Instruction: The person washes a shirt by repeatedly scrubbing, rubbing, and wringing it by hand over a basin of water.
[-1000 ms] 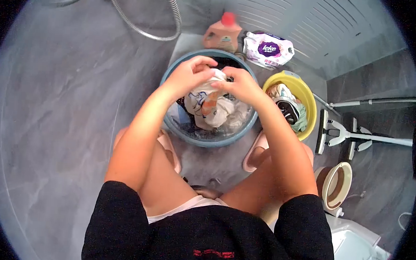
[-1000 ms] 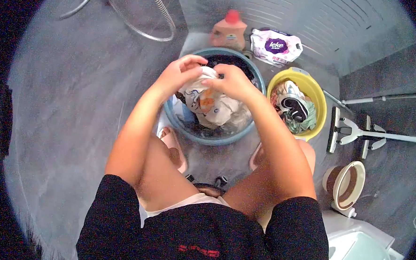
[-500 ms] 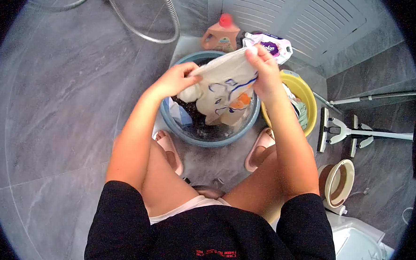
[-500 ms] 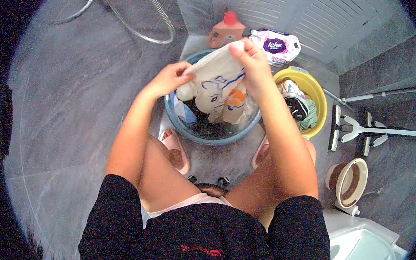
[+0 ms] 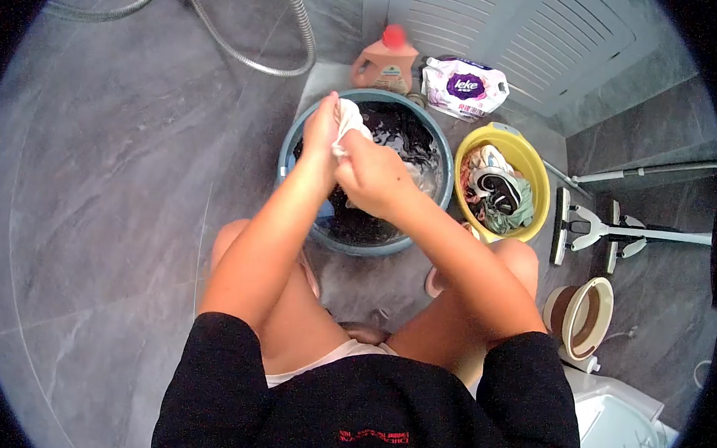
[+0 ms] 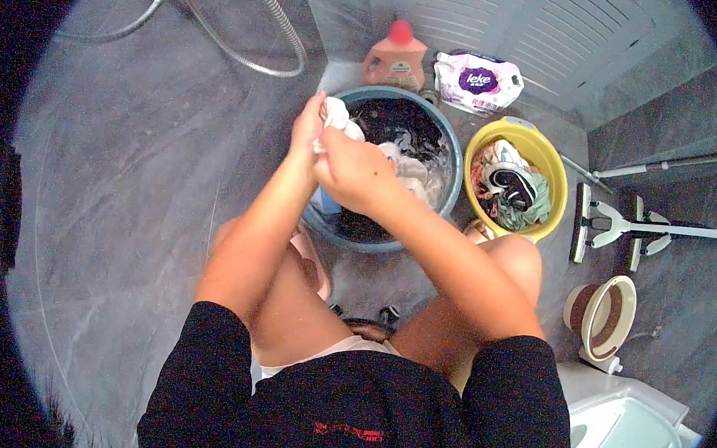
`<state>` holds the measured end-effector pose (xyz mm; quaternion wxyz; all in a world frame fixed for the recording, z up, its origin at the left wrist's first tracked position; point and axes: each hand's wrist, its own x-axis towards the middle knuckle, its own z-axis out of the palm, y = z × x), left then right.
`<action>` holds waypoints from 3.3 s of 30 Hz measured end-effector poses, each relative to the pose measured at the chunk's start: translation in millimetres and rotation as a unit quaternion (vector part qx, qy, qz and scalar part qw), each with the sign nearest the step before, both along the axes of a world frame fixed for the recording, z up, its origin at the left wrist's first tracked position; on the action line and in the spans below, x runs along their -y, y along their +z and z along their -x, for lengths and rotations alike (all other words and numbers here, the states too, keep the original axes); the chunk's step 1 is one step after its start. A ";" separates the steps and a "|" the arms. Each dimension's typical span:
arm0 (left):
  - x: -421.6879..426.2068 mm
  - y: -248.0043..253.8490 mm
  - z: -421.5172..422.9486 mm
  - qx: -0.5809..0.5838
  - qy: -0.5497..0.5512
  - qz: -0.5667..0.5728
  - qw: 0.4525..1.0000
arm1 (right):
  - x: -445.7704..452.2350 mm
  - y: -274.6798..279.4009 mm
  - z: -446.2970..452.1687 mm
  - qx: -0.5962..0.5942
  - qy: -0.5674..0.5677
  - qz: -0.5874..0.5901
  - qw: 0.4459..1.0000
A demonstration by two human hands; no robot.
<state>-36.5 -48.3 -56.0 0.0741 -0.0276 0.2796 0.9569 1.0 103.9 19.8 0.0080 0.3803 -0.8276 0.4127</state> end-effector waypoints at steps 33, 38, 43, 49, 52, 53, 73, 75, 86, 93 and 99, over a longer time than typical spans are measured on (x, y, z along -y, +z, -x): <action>-48.4 17.9 -14.1 0.207 0.066 0.125 0.968 | -7.4 -34.5 48.6 0.128 -0.228 0.049 0.964; -21.1 47.3 -12.7 0.140 -0.027 0.207 0.968 | -11.7 -40.7 58.0 -0.012 -0.160 0.035 0.986; -13.5 73.5 -24.4 0.035 -0.122 0.494 0.860 | -43.7 -3.3 70.1 0.286 0.054 -0.076 0.954; -4.2 77.3 -38.2 -0.128 -0.170 0.753 0.623 | -54.4 -5.4 72.2 0.330 -0.022 0.124 0.936; -3.3 67.0 -33.6 -0.077 -0.110 0.659 0.740 | -60.3 -10.6 80.7 0.409 -0.053 0.268 0.871; -1.4 61.2 -32.5 -0.084 -0.083 0.627 0.770 | -61.1 -13.7 82.0 0.401 -0.065 0.279 0.870; -11.6 78.0 -33.9 0.002 -0.054 0.351 0.935 | -63.2 12.5 74.1 0.497 -0.017 0.379 0.780; -17.2 60.4 -28.8 -0.003 -0.003 0.329 0.944 | -58.7 5.6 74.0 0.503 -0.057 0.338 0.793; -86.8 63.4 -35.8 0.217 0.116 0.092 0.965 | -5.6 -8.9 33.6 -0.012 -0.178 0.101 0.979; -18.1 12.2 9.8 0.162 0.055 0.218 0.961 | 26.2 -18.0 -2.1 -0.094 -0.154 0.157 0.971; -87.4 65.5 -27.5 0.253 0.143 0.092 0.952 | 1.7 -11.9 45.4 -0.066 -0.187 0.177 0.964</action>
